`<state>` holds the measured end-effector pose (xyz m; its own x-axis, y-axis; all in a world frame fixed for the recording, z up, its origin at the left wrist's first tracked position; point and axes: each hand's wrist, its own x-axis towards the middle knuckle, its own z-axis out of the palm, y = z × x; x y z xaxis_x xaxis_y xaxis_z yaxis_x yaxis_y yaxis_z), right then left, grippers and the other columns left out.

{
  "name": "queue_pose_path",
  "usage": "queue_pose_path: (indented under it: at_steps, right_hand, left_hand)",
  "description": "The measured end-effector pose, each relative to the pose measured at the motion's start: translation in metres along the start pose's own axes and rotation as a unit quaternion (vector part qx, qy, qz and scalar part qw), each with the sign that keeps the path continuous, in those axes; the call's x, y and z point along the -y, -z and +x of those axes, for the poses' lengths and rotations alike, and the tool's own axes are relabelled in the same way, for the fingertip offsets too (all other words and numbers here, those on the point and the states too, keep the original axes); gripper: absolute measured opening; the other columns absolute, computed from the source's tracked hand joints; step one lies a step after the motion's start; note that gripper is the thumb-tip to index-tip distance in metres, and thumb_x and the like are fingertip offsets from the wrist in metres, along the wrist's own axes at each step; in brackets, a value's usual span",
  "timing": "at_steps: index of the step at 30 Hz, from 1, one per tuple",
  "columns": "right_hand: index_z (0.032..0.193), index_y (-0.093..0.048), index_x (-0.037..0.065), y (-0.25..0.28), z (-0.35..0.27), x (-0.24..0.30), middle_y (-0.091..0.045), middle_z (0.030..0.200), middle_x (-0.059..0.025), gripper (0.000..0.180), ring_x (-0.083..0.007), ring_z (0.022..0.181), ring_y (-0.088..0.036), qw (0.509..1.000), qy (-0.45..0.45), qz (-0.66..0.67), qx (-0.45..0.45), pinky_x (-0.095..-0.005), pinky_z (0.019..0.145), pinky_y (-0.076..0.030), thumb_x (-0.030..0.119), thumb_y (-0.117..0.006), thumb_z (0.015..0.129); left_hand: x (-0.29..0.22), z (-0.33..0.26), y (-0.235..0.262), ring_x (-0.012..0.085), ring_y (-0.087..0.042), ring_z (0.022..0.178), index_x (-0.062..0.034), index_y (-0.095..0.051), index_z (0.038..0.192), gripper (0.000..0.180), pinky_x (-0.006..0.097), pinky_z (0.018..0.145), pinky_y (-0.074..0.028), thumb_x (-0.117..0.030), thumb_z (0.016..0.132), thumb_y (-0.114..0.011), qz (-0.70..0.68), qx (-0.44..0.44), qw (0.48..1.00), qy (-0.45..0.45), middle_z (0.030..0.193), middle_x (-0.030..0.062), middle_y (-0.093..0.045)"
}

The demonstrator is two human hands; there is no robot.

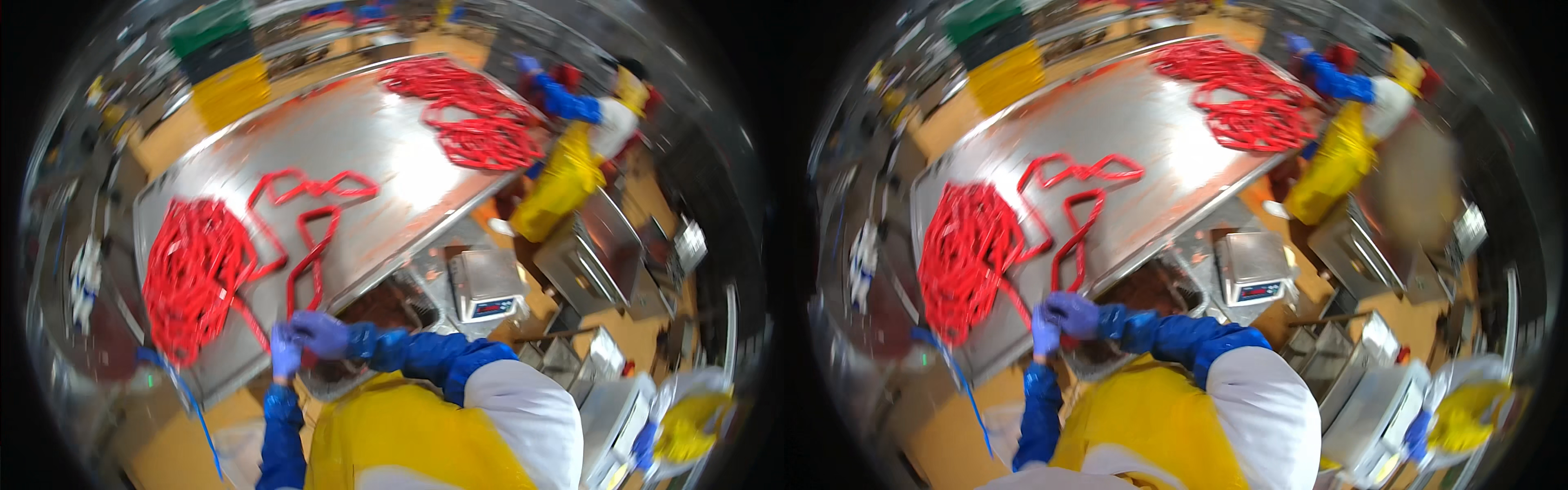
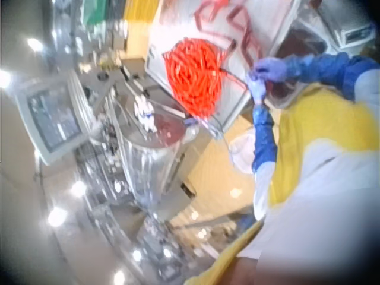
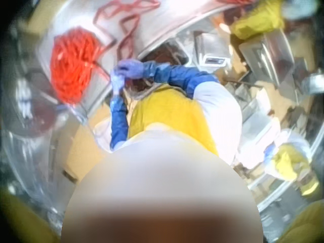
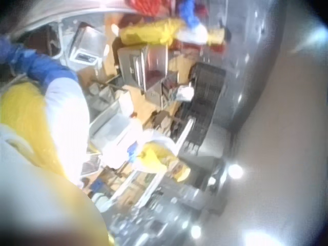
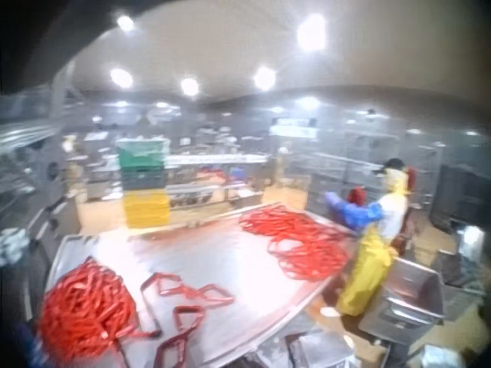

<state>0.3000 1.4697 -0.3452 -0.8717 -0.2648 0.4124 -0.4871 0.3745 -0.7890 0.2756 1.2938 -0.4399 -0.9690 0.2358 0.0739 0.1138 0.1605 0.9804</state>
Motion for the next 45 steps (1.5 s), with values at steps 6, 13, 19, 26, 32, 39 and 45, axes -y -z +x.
queue_pose_path:
  at_steps: [6, 13, 19, 26, 32, 39, 45]
  right_hand:
    - [0.110, -0.063, 0.003, 0.052, 0.027, 0.030, -0.064, 0.098, -0.0101, 0.025, -0.0194, 0.085, -0.063, 0.999, -0.041, 0.004, 0.009, -0.0345, 0.078, -0.052, 0.012, -0.071, 0.087]
    - [0.099, -0.064, 0.011, 0.078, -0.033, -0.197, -0.064, 0.094, -0.0116, 0.022, -0.0281, 0.085, -0.065, 0.927, -0.200, -0.290, -0.126, -0.0421, 0.074, -0.052, 0.028, -0.070, 0.086]
    - [0.086, -0.062, 0.013, 0.090, -0.036, -0.224, -0.064, 0.081, -0.0073, 0.022, -0.0308, 0.076, -0.064, 0.885, -0.230, -0.384, -0.123, -0.0443, 0.070, -0.049, 0.034, -0.069, 0.083]
    - [0.084, -0.062, 0.016, 0.095, -0.022, -0.216, -0.062, 0.082, -0.0071, 0.015, -0.0318, 0.081, -0.060, 0.868, -0.266, -0.407, -0.102, -0.0471, 0.078, -0.044, 0.030, -0.066, 0.079]
    - [0.088, -0.061, 0.017, 0.099, -0.018, -0.214, -0.060, 0.086, -0.0064, 0.017, -0.0308, 0.084, -0.059, 0.868, -0.297, -0.393, -0.062, -0.0471, 0.075, -0.043, 0.029, -0.066, 0.077]
    - [0.086, -0.061, 0.016, 0.104, -0.022, -0.214, -0.060, 0.084, -0.0064, 0.016, -0.0306, 0.082, -0.058, 0.872, -0.278, -0.398, -0.060, -0.0464, 0.073, -0.043, 0.027, -0.067, 0.075]
    - [0.083, -0.060, 0.014, 0.106, -0.018, -0.212, -0.059, 0.082, -0.0064, 0.014, -0.0310, 0.081, -0.057, 0.890, -0.252, -0.371, -0.085, -0.0457, 0.073, -0.043, 0.024, -0.066, 0.075]
  left_hand:
    - [-0.096, 0.104, 0.074, 0.0114, -0.056, 0.100, -0.0020, -0.051, 0.106, 0.021, 0.029, 0.091, -0.050, 0.001, 0.091, -0.065, -0.262, -0.095, 0.957, -0.076, 0.099, 0.0050, -0.055]
    - [-0.228, 0.235, 0.221, 0.0119, -0.060, 0.085, -0.0034, -0.056, 0.113, 0.024, 0.026, 0.073, -0.052, -0.009, 0.091, -0.065, 0.130, -0.224, 0.943, -0.208, 0.096, 0.0049, -0.062]
    - [-0.079, 0.265, 0.349, 0.0356, -0.054, 0.125, 0.0071, -0.049, 0.135, 0.096, 0.041, 0.104, -0.044, -0.060, 0.072, -0.077, 0.325, -0.332, 0.885, -0.031, 0.134, 0.0274, -0.055]
    - [0.121, 0.263, 0.338, 0.0390, -0.051, 0.127, 0.0137, -0.049, 0.132, 0.106, 0.042, 0.108, -0.041, -0.067, 0.069, -0.076, 0.357, -0.206, 0.875, 0.252, 0.133, 0.0327, -0.053]
    - [0.141, 0.324, 0.301, 0.0281, -0.061, 0.110, 0.0080, -0.058, 0.123, 0.067, 0.040, 0.098, -0.049, -0.039, 0.080, -0.080, 0.295, -0.130, 0.939, 0.122, 0.122, 0.0197, -0.063]
    - [0.059, 0.399, 0.107, 0.0203, -0.065, 0.101, 0.0020, -0.064, 0.119, 0.048, 0.035, 0.093, -0.051, -0.032, 0.087, -0.075, 0.094, 0.002, 0.995, 0.044, 0.111, 0.0104, -0.069]
    - [0.040, 0.472, -0.032, 0.0321, -0.053, 0.124, 0.0007, -0.012, 0.154, 0.109, 0.039, 0.103, -0.044, -0.052, 0.082, -0.074, 0.191, 0.120, 0.974, 0.025, 0.143, 0.0260, -0.046]
